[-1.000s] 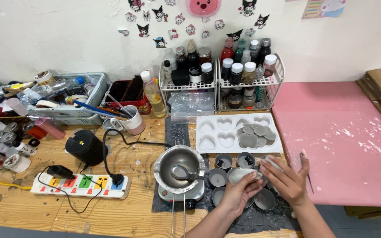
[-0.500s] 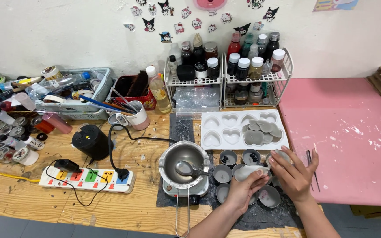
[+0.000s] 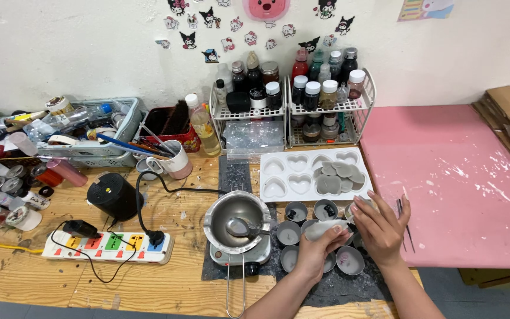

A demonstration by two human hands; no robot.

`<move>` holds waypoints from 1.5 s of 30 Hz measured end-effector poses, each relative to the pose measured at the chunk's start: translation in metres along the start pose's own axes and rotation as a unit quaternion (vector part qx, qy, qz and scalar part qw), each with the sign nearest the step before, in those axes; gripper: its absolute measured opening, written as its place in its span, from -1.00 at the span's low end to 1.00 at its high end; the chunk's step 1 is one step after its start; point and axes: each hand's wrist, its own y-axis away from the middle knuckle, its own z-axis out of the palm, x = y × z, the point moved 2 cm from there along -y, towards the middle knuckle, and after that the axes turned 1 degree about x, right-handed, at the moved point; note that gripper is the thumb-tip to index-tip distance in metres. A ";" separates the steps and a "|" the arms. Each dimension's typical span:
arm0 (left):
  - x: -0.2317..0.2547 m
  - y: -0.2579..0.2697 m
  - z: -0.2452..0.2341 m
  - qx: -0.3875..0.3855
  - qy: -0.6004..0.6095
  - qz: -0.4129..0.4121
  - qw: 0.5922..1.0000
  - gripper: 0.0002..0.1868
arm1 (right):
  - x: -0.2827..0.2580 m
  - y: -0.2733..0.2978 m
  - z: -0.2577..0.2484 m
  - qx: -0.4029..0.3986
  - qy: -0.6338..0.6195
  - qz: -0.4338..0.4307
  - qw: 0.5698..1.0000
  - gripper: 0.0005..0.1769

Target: Preparing wicks and molds then pouring melted wax into small containers.

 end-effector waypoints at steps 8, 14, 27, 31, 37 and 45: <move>0.002 0.003 0.000 -0.040 -0.066 0.090 0.993 -0.73 | 0.000 -0.003 0.004 0.001 -0.091 0.076 0.993 -0.81; 0.007 0.011 0.000 -0.090 -0.132 0.166 0.973 -0.82 | 0.016 0.010 0.014 0.018 -0.139 0.159 0.977 -0.85; 0.017 0.009 0.010 -0.084 -0.176 0.173 0.965 -0.66 | 0.041 0.036 0.022 0.043 -0.351 0.337 0.873 -0.86; 0.027 0.017 0.012 -0.103 -0.240 0.192 0.946 -0.57 | 0.037 0.036 0.021 0.027 -0.380 0.325 0.865 -0.87; 0.098 0.089 0.057 -0.079 -0.561 0.261 0.782 -0.72 | 0.033 0.040 0.021 -0.009 -0.418 0.310 0.854 -0.82; 0.201 0.148 0.017 0.252 -0.681 0.181 0.663 -0.60 | 0.026 0.045 0.017 -0.016 -0.444 0.293 0.847 -0.86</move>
